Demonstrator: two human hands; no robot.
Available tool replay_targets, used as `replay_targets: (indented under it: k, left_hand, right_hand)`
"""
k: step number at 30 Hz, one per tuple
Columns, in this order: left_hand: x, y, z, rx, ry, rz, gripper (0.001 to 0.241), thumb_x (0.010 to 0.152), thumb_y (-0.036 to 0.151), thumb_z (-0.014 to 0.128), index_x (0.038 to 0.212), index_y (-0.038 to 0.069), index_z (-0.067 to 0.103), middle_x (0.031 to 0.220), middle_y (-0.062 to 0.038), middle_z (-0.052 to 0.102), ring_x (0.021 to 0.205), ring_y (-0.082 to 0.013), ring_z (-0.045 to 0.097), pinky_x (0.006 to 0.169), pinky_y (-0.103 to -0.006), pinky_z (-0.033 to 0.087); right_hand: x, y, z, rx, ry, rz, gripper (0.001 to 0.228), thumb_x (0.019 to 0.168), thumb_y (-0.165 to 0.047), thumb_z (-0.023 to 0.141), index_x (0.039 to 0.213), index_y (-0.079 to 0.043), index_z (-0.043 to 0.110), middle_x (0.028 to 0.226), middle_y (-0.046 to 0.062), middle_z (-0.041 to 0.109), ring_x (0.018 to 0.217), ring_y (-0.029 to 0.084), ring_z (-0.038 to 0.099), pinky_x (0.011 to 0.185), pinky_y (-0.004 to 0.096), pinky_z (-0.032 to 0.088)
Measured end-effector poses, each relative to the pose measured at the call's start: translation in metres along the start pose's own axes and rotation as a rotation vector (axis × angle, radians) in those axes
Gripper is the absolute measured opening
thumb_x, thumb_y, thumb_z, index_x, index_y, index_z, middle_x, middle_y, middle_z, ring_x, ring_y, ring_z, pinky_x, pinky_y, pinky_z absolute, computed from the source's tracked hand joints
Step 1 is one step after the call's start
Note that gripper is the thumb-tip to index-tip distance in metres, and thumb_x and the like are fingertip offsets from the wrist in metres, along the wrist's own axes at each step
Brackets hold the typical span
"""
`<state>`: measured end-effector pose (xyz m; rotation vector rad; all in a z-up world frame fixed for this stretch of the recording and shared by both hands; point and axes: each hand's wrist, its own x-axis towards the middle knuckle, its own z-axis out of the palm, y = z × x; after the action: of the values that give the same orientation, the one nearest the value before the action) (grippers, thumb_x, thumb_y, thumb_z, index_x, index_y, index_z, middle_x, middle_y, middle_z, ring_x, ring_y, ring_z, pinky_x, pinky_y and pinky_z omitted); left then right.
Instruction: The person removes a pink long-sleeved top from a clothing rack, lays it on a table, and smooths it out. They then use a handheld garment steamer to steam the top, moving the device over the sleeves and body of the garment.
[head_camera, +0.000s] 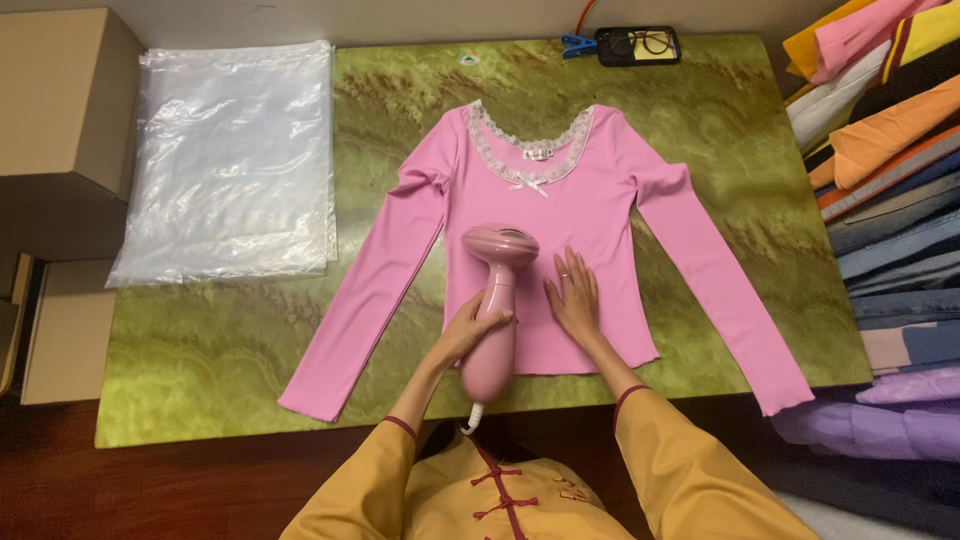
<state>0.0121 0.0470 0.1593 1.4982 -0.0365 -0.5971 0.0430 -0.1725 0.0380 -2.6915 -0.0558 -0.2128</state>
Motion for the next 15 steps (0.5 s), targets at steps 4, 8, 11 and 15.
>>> replay_targets:
  k: [4,8,11,15]
  left_hand:
    - [-0.016,-0.009,0.024,-0.015,0.027,0.032,0.053,0.069,0.029,0.067,0.114,0.004,0.053,0.099,-0.020,0.056,0.095,-0.0299,0.051,0.082,-0.0441,0.042]
    - [-0.021,-0.003,0.050,-0.105,0.046,0.043,0.051,0.069,0.030,0.066,0.113,0.007,0.054,0.099,-0.016,0.057,0.094,-0.0270,0.052,0.081,-0.0423,0.043]
    - [0.008,-0.016,0.056,-0.156,0.076,0.041,0.053,0.069,0.035,0.066,0.113,0.008,0.054,0.097,-0.016,0.057,0.091,-0.0272,0.053,0.078,-0.0411,0.044]
    - [0.022,-0.005,0.058,-0.166,0.106,0.019,0.058,0.068,0.044,0.067,0.113,0.008,0.055,0.099,-0.018,0.057,0.091,-0.0292,0.056,0.075,-0.0422,0.046]
  right_hand:
    - [-0.031,0.004,-0.020,-0.027,0.090,0.021,0.046,0.088,-0.030,0.047,0.127,-0.007,0.042,0.139,0.016,0.029,0.127,0.035,0.027,0.101,0.049,0.024]
    - [-0.064,0.033,-0.030,-0.098,0.127,0.022,0.045,0.087,-0.030,0.047,0.125,-0.006,0.044,0.138,0.016,0.031,0.126,0.037,0.029,0.098,0.050,0.028]
    - [-0.086,0.056,-0.039,-0.150,0.114,-0.005,0.045,0.087,-0.030,0.048,0.126,-0.008,0.044,0.137,0.015,0.033,0.126,0.035,0.030,0.098,0.048,0.029]
    - [-0.117,0.073,-0.044,-0.183,0.076,-0.009,0.047,0.087,-0.032,0.044,0.131,-0.013,0.039,0.142,0.010,0.027,0.130,0.030,0.025,0.100,0.047,0.026]
